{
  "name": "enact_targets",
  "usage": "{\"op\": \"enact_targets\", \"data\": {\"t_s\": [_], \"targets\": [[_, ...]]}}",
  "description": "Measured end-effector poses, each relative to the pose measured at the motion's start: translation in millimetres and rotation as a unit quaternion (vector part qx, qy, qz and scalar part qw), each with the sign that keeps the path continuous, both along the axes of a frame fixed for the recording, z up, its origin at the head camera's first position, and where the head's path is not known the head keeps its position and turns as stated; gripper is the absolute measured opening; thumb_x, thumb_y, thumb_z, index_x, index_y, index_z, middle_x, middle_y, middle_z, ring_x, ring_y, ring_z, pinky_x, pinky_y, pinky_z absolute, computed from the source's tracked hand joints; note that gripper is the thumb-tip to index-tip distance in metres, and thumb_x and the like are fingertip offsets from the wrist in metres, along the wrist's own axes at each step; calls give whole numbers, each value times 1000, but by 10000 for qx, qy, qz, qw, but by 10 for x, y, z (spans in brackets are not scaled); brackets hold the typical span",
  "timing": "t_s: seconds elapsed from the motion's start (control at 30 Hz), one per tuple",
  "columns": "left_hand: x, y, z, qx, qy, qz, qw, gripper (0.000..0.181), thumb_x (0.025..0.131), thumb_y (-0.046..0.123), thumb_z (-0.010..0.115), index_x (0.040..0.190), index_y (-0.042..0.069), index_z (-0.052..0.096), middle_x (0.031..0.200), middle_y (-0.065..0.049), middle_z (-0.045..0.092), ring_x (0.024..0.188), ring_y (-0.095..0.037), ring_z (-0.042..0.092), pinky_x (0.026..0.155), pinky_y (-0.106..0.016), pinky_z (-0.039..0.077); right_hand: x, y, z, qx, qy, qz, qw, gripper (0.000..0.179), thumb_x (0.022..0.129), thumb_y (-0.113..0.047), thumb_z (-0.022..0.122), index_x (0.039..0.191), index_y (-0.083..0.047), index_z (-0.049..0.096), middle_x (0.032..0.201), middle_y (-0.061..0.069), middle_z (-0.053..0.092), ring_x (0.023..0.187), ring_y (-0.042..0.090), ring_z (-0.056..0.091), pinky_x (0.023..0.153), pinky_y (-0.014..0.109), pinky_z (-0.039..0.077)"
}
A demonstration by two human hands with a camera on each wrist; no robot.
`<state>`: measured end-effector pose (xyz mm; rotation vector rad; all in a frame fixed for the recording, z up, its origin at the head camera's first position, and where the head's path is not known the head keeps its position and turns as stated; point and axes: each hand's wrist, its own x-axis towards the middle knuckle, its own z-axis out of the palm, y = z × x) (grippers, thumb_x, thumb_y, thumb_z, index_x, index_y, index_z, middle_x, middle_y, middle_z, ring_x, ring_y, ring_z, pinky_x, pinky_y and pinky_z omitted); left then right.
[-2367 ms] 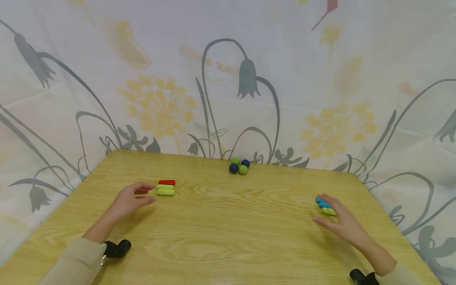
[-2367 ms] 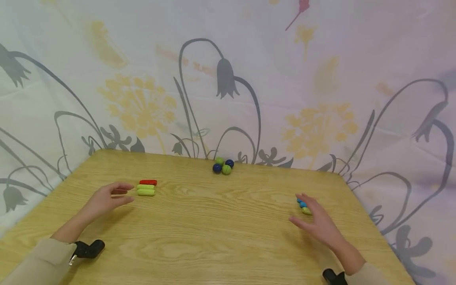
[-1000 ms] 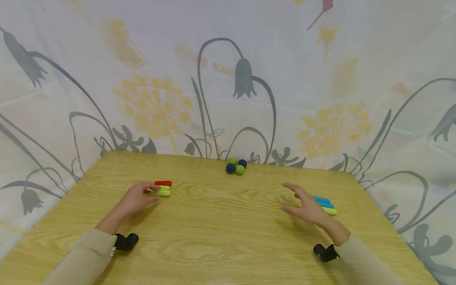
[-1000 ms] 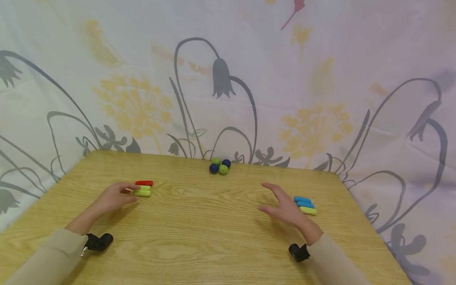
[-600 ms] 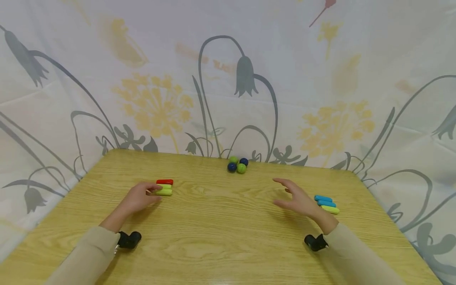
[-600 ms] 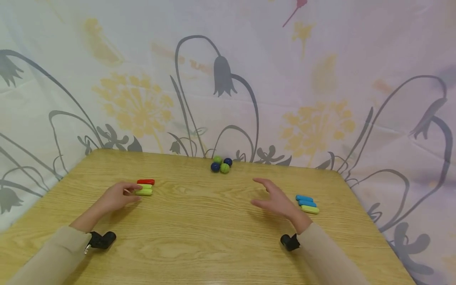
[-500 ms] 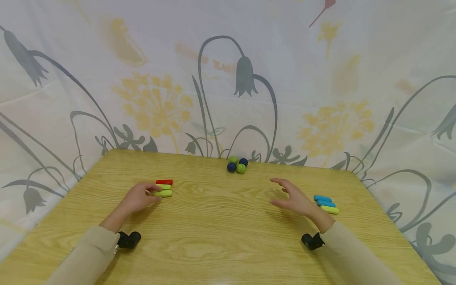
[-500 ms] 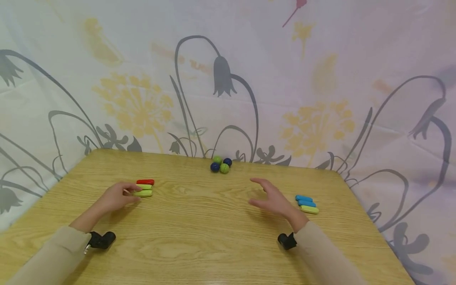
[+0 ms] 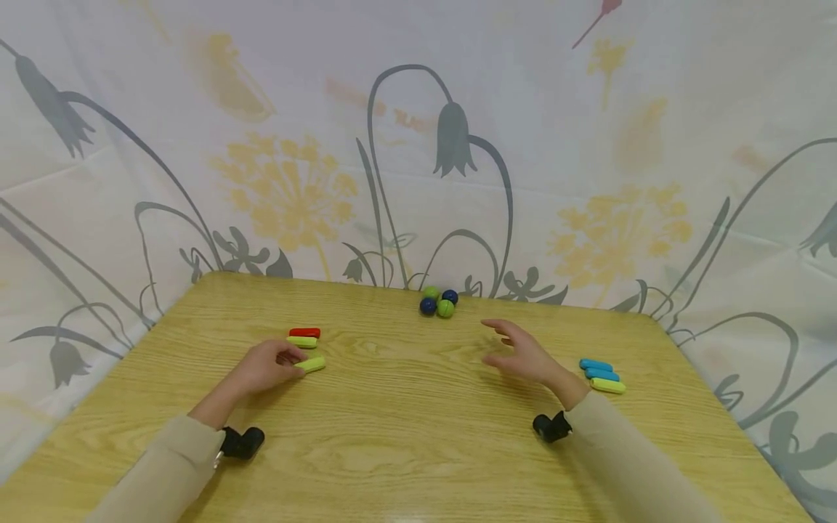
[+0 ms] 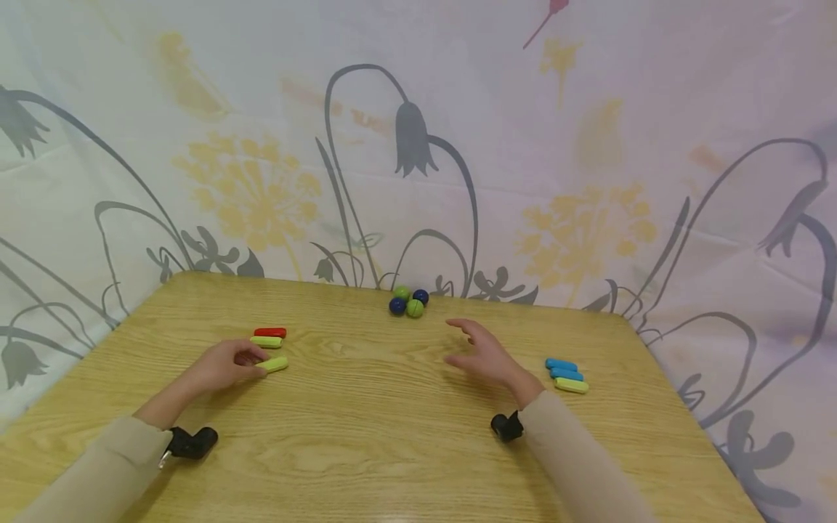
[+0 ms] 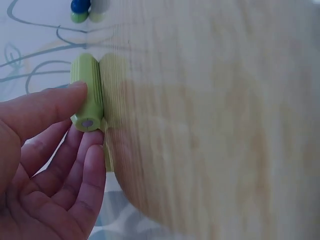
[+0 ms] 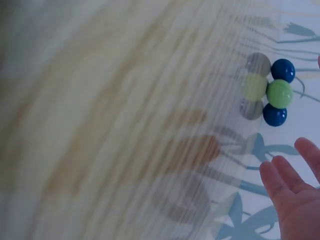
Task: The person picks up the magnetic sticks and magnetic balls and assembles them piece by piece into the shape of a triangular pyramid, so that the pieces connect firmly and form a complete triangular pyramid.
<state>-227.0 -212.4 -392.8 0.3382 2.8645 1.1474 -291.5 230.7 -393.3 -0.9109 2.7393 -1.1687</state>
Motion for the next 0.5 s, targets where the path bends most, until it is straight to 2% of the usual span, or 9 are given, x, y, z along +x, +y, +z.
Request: {"op": "enact_targets", "data": {"t_s": [0.17, 0.33, 0.5], "targets": [[41, 80, -1, -17, 32, -310, 9995, 24, 85, 10, 68, 103, -5, 67, 90, -7, 62, 80, -20, 57, 71, -36, 47, -54, -86, 21, 14, 39, -48, 10000, 60, 86, -8, 67, 137, 4, 39, 136, 25, 40, 123, 46, 37, 98, 54, 33], [96, 216, -2, 235, -30, -409, 9989, 23, 86, 11, 66, 105, -3, 67, 92, -7, 63, 82, -21, 58, 72, -36, 48, -133, -155, 21, -18, -110, -97, 9999, 60, 86, -9, 67, 137, 4, 39, 136, 23, 41, 124, 44, 37, 99, 52, 32], [131, 364, -19, 513, -149, -510, 9973, 22, 86, 11, 67, 105, -1, 67, 93, -4, 62, 81, -17, 58, 70, -32, 47, -227, -204, 17, -146, -111, 56, 9998, 57, 87, -7, 66, 135, 7, 40, 135, 24, 41, 123, 45, 37, 99, 53, 31]]}}
